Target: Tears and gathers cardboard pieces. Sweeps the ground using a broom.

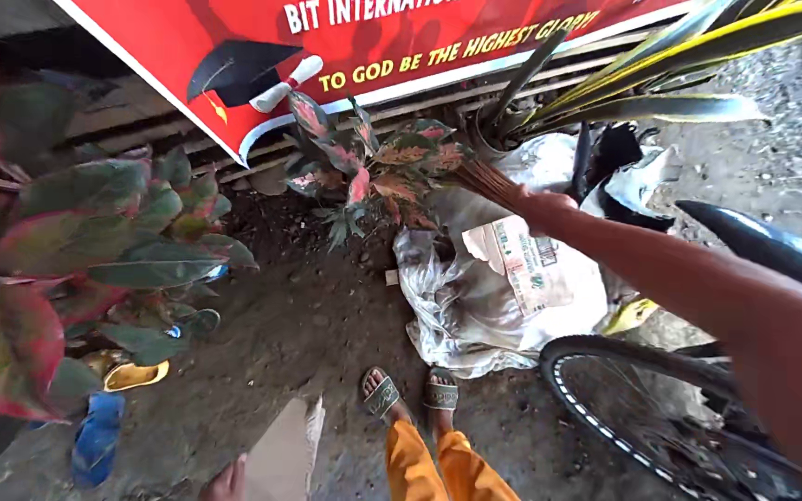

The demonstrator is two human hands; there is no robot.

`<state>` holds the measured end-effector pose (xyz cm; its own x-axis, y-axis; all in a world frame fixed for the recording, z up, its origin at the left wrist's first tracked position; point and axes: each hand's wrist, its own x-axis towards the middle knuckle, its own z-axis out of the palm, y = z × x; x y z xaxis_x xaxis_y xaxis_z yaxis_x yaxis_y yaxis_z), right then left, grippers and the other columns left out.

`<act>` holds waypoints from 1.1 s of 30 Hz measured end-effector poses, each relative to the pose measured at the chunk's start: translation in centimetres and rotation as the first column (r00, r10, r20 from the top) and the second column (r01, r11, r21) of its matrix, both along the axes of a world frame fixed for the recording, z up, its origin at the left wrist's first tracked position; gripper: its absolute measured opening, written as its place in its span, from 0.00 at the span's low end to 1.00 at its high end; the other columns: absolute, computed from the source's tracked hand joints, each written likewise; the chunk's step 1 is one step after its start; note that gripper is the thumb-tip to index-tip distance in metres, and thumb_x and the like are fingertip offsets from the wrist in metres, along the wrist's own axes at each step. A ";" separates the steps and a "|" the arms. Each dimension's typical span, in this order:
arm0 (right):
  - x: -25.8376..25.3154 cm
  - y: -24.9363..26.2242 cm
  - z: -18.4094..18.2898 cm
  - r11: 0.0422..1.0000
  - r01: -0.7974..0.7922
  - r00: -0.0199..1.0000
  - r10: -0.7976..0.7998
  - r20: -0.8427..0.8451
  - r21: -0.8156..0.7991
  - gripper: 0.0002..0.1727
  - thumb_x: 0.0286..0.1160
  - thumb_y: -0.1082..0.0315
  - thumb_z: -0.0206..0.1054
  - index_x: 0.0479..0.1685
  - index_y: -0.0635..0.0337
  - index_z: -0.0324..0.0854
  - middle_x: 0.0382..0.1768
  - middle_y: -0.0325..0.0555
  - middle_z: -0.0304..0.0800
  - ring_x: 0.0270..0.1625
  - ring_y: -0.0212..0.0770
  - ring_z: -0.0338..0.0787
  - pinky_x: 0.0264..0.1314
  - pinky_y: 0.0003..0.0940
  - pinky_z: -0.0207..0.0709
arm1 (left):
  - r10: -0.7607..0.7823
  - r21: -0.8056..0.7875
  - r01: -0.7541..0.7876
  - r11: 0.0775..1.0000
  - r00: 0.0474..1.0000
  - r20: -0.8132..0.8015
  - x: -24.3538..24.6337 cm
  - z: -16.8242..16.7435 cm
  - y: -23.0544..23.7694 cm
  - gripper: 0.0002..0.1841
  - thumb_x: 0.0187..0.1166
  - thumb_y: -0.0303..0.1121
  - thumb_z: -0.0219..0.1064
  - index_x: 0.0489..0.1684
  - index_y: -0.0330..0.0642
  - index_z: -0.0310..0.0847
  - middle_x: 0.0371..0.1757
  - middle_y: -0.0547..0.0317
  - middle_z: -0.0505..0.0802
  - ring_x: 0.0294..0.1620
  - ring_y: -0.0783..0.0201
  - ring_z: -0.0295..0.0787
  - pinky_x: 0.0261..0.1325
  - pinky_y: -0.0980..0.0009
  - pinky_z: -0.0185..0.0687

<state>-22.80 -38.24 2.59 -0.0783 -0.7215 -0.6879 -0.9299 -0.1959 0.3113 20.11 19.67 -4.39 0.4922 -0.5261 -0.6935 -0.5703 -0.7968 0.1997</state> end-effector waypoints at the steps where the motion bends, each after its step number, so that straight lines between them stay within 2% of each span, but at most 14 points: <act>1: -2.2 0.3 2.0 1.000 -0.018 0.999 0.018 0.033 0.008 0.67 0.48 0.80 0.85 0.94 0.58 0.41 0.63 0.83 0.79 0.63 0.84 0.82 0.57 0.80 0.75 | -0.021 0.016 0.021 1.000 1.000 0.017 1.8 -0.5 -1.7 0.23 0.91 0.39 0.54 0.60 0.24 0.85 0.47 0.21 0.91 0.53 0.25 0.90 0.62 0.29 0.77; 3: -6.4 1.2 7.9 0.994 -0.066 0.998 0.064 0.020 0.087 0.63 0.50 0.79 0.84 0.93 0.51 0.46 0.57 0.77 0.84 0.57 0.79 0.86 0.52 0.77 0.79 | -0.053 0.182 0.047 0.982 0.998 0.028 4.7 0.1 -5.3 0.32 0.86 0.37 0.62 0.90 0.41 0.61 0.60 0.23 0.89 0.61 0.25 0.87 0.65 0.30 0.76; 4: -8.2 1.9 11.0 0.989 -0.070 0.997 0.071 -0.006 0.130 0.63 0.54 0.76 0.83 0.94 0.47 0.44 0.57 0.74 0.84 0.57 0.77 0.86 0.53 0.76 0.78 | -0.059 0.261 0.045 0.964 0.997 0.048 5.9 0.3 -6.8 0.42 0.81 0.36 0.68 0.96 0.46 0.47 0.65 0.24 0.87 0.64 0.25 0.86 0.66 0.30 0.77; 6: -10.1 3.6 16.0 0.989 -0.039 0.996 0.050 -0.075 0.142 0.63 0.55 0.71 0.84 0.95 0.42 0.44 0.57 0.75 0.85 0.59 0.79 0.85 0.54 0.78 0.77 | -0.050 0.351 0.009 0.936 0.993 0.110 7.9 0.7 -9.0 0.57 0.72 0.33 0.76 0.98 0.48 0.29 0.70 0.23 0.83 0.66 0.26 0.84 0.65 0.31 0.78; 8: -10.7 4.5 17.4 0.995 -0.023 0.994 0.033 -0.103 0.101 0.64 0.55 0.69 0.84 0.96 0.40 0.43 0.55 0.76 0.85 0.58 0.80 0.86 0.52 0.79 0.76 | -0.054 0.376 -0.026 0.926 0.978 0.201 10.1 0.3 -9.9 0.64 0.66 0.31 0.81 0.97 0.46 0.23 0.70 0.22 0.82 0.66 0.26 0.84 0.64 0.33 0.80; 10: -8.7 3.9 16.0 0.997 0.027 0.994 -0.020 -0.104 0.067 0.63 0.59 0.72 0.82 0.96 0.45 0.40 0.56 0.78 0.84 0.59 0.81 0.84 0.54 0.78 0.75 | -0.079 0.426 -0.061 0.903 0.949 0.304 12.5 -0.7 -10.9 0.63 0.65 0.33 0.81 0.96 0.42 0.25 0.68 0.24 0.84 0.66 0.30 0.86 0.63 0.38 0.83; 13: -5.5 2.4 8.9 0.989 0.148 0.988 -0.147 -0.047 0.019 0.58 0.62 0.76 0.78 0.93 0.53 0.42 0.56 0.78 0.84 0.60 0.79 0.85 0.58 0.76 0.76 | -0.069 0.452 -0.127 0.883 0.917 0.393 15.6 -2.0 -12.2 0.48 0.70 0.32 0.77 0.89 0.26 0.50 0.72 0.22 0.81 0.72 0.30 0.80 0.70 0.37 0.77; 17: -1.6 6.4 0.8 0.978 0.115 0.993 -0.114 -0.019 0.175 0.59 0.58 0.75 0.79 0.92 0.57 0.41 0.55 0.75 0.85 0.58 0.76 0.87 0.55 0.74 0.78 | -0.038 0.361 -0.162 0.919 0.873 0.487 19.3 -5.0 -12.4 0.67 0.57 0.36 0.87 0.95 0.44 0.31 0.65 0.21 0.84 0.65 0.26 0.84 0.59 0.31 0.81; 18: -0.5 8.6 1.0 0.961 0.093 0.996 -0.087 -0.035 0.262 0.61 0.60 0.74 0.78 0.94 0.55 0.37 0.58 0.76 0.83 0.60 0.77 0.86 0.56 0.74 0.77 | -0.029 0.358 -0.163 0.919 0.880 0.474 19.7 -5.3 -12.9 0.66 0.58 0.37 0.87 0.96 0.46 0.31 0.68 0.21 0.82 0.68 0.25 0.82 0.62 0.30 0.79; 21: 0.2 14.4 5.6 0.893 0.137 0.991 -0.122 -0.062 0.429 0.62 0.67 0.70 0.75 0.97 0.51 0.28 0.64 0.75 0.81 0.62 0.76 0.85 0.61 0.73 0.77 | -0.063 0.380 -0.110 0.919 0.907 0.416 20.2 -6.3 -14.2 0.53 0.68 0.39 0.81 0.94 0.40 0.46 0.80 0.22 0.72 0.80 0.26 0.71 0.75 0.29 0.68; 24: -3.4 17.5 11.3 0.896 0.243 0.969 -0.242 -0.049 0.371 0.63 0.60 0.71 0.80 0.96 0.46 0.37 0.58 0.71 0.86 0.59 0.74 0.88 0.59 0.73 0.78 | -0.103 0.393 -0.055 0.918 0.923 0.370 20.4 -6.8 -14.5 0.45 0.73 0.45 0.77 0.88 0.32 0.58 0.82 0.24 0.71 0.83 0.30 0.68 0.78 0.31 0.65; 27: -7.0 17.2 14.7 0.938 0.235 0.971 -0.216 -0.102 0.253 0.66 0.54 0.72 0.83 0.96 0.44 0.38 0.56 0.74 0.86 0.57 0.79 0.87 0.53 0.78 0.78 | 0.005 0.369 -0.139 0.919 0.940 0.342 19.3 -5.8 -15.6 0.44 0.72 0.43 0.78 0.86 0.30 0.61 0.82 0.26 0.72 0.84 0.33 0.68 0.81 0.35 0.63; 30: -6.5 13.8 13.4 0.970 0.194 0.979 -0.182 -0.096 0.149 0.64 0.58 0.73 0.81 0.96 0.49 0.38 0.55 0.78 0.85 0.57 0.82 0.86 0.53 0.79 0.76 | 0.066 0.342 -0.185 0.921 0.941 0.332 18.9 -6.3 -16.6 0.45 0.70 0.42 0.80 0.87 0.34 0.61 0.83 0.29 0.72 0.85 0.34 0.66 0.83 0.35 0.59; 33: -3.8 10.3 8.2 0.961 0.208 0.974 -0.186 -0.127 0.184 0.63 0.64 0.72 0.79 0.97 0.52 0.32 0.59 0.81 0.82 0.62 0.81 0.84 0.59 0.78 0.75 | 0.024 0.351 -0.137 0.926 0.951 0.309 18.1 -5.9 -17.6 0.41 0.71 0.39 0.79 0.85 0.33 0.65 0.82 0.30 0.74 0.85 0.35 0.66 0.83 0.34 0.58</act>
